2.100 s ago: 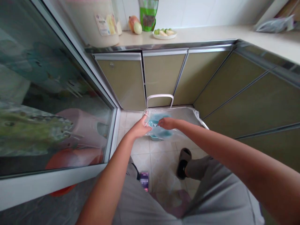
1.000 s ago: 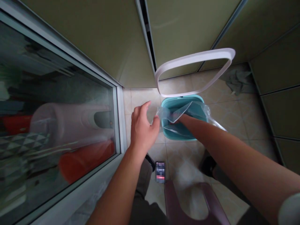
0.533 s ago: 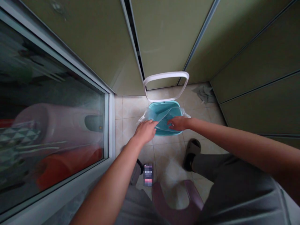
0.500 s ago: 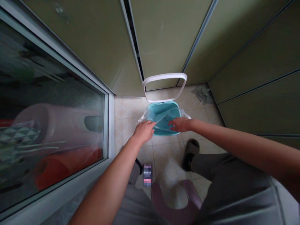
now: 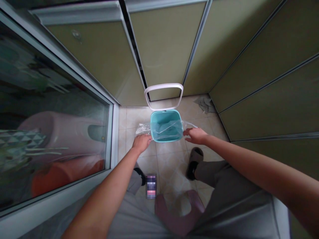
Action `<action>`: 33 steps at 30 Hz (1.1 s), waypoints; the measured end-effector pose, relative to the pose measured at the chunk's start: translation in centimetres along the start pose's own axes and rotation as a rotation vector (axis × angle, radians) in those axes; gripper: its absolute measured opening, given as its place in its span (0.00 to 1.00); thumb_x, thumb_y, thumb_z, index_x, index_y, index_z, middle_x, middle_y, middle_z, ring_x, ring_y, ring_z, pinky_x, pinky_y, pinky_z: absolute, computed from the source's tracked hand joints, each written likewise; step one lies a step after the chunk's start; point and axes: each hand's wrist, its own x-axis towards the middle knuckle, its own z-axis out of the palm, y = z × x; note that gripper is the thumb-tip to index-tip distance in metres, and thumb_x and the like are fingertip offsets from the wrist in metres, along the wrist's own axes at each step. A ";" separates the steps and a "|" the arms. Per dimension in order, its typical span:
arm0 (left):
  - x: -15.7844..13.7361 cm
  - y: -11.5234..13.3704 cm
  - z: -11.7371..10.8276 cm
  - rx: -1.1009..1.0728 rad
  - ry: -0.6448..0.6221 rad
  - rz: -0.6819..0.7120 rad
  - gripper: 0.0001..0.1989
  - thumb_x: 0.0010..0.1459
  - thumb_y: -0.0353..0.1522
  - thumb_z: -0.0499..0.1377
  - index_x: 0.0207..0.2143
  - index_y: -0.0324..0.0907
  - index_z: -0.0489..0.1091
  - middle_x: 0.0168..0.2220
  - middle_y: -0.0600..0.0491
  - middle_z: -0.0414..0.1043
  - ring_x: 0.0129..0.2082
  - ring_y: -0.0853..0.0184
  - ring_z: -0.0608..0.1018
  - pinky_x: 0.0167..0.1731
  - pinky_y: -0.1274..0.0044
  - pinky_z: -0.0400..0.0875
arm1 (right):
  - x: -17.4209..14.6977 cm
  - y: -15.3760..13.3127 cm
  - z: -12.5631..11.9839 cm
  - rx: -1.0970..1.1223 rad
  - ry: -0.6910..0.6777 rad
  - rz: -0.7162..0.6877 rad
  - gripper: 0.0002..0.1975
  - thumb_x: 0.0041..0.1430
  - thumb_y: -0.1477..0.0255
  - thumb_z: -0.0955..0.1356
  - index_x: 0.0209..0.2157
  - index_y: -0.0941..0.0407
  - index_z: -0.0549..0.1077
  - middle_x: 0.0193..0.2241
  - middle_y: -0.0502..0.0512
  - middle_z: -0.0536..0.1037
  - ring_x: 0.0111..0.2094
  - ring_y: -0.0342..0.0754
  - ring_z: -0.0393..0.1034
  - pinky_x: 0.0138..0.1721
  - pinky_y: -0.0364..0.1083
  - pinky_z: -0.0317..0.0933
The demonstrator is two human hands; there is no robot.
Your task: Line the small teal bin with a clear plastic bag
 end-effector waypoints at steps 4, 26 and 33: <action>-0.3 0.0 0.5 -0.073 0.029 0.037 0.10 0.62 0.29 0.59 0.40 0.48 0.79 0.43 0.52 0.81 0.43 0.62 0.80 0.43 0.74 0.69 | -0.7 0.0 0.1 0.100 0.047 -0.010 0.14 0.64 0.64 0.69 0.49 0.50 0.79 0.50 0.55 0.81 0.48 0.52 0.76 0.46 0.45 0.66; 3.4 -3.6 4.6 -1.195 -0.025 -0.418 0.19 0.47 0.39 0.68 0.40 0.39 0.75 0.35 0.48 0.81 0.35 0.63 0.81 0.38 0.73 0.74 | 3.3 4.1 2.8 0.120 -0.084 0.284 0.14 0.63 0.73 0.67 0.46 0.56 0.84 0.48 0.62 0.83 0.48 0.53 0.78 0.48 0.45 0.67; 2.9 -3.5 3.0 -0.724 0.371 -0.396 0.16 0.54 0.38 0.67 0.43 0.43 0.70 0.30 0.57 0.73 0.30 0.69 0.76 0.34 0.79 0.68 | 2.6 4.2 1.3 0.280 0.152 0.395 0.15 0.65 0.66 0.67 0.49 0.55 0.80 0.43 0.61 0.84 0.44 0.54 0.78 0.43 0.45 0.67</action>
